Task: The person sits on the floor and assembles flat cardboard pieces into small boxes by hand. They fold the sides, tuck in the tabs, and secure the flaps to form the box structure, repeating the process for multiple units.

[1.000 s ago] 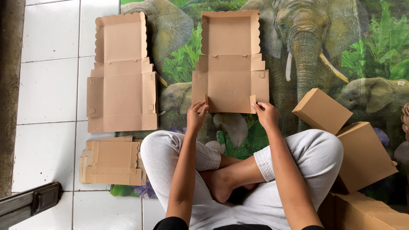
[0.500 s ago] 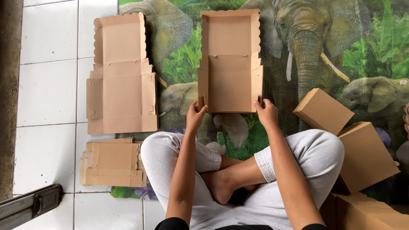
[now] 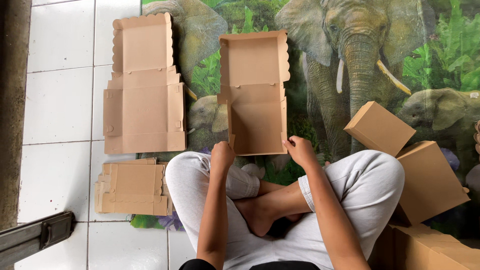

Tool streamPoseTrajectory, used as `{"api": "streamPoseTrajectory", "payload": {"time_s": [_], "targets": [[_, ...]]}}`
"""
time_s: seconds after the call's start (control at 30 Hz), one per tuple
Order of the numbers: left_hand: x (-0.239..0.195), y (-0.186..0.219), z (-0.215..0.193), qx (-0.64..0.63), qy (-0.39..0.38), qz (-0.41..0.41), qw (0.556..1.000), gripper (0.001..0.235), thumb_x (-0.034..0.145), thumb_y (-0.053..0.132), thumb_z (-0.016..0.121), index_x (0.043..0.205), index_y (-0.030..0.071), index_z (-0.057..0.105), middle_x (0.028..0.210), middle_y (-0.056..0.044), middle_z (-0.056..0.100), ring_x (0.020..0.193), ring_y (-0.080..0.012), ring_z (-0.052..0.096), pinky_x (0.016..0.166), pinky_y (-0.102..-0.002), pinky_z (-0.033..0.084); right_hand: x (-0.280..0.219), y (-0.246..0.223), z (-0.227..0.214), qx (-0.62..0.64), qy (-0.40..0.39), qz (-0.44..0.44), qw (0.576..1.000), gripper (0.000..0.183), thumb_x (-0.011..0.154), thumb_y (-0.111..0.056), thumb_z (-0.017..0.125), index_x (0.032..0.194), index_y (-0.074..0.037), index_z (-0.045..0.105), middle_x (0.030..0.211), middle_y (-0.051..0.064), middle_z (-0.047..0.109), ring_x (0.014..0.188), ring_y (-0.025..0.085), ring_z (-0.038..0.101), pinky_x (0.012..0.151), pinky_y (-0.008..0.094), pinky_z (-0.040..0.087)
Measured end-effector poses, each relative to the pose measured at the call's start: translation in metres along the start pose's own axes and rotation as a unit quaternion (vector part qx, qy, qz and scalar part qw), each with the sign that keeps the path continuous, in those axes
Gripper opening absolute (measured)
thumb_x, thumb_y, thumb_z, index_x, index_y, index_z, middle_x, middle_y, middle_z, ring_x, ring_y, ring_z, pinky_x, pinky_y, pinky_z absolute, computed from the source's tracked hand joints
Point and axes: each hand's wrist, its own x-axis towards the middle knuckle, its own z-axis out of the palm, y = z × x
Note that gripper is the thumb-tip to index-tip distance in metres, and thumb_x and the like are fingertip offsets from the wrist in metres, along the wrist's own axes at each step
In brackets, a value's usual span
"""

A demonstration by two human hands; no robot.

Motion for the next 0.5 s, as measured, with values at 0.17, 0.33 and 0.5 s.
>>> {"api": "streamPoseTrajectory", "payload": {"time_s": [0.17, 0.33, 0.5], "targets": [[-0.014, 0.028, 0.017, 0.196, 0.139, 0.037, 0.970, 0.051, 0.092, 0.016, 0.057, 0.139, -0.002, 0.048, 0.112, -0.019, 0.055, 0.097, -0.0276, 0.052, 0.084, -0.040, 0.038, -0.001, 0.003, 0.017, -0.001, 0.006, -0.010, 1.000, 0.033, 0.099, -0.027, 0.058, 0.096, 0.003, 0.072, 0.080, 0.019, 0.071, 0.064, 0.030, 0.069, 0.049, 0.036, 0.051], [-0.036, 0.078, 0.058, 0.019, 0.073, 0.254, 0.964, 0.063, 0.084, 0.020, 0.068, 0.141, 0.003, 0.047, 0.130, -0.027, 0.057, 0.122, -0.0447, 0.054, 0.109, -0.056, 0.034, 0.001, 0.004, 0.017, 0.034, -0.004, 0.003, 0.999, 0.038, 0.102, -0.031, 0.056, 0.096, 0.004, 0.070, 0.081, 0.019, 0.071, 0.066, 0.030, 0.069, 0.051, 0.038, 0.054], [-0.028, 0.096, 0.099, 0.049, -0.085, 0.162, 0.982, 0.036, 0.091, 0.042, 0.058, 0.117, 0.019, 0.067, 0.095, -0.007, 0.074, 0.085, -0.0342, 0.072, 0.074, -0.048, 0.057, 0.000, 0.003, 0.012, 0.054, -0.028, 0.061, 0.996, 0.040, 0.100, -0.040, 0.057, 0.094, -0.003, 0.072, 0.074, 0.012, 0.072, 0.071, 0.028, 0.070, 0.061, 0.039, 0.054]]}}
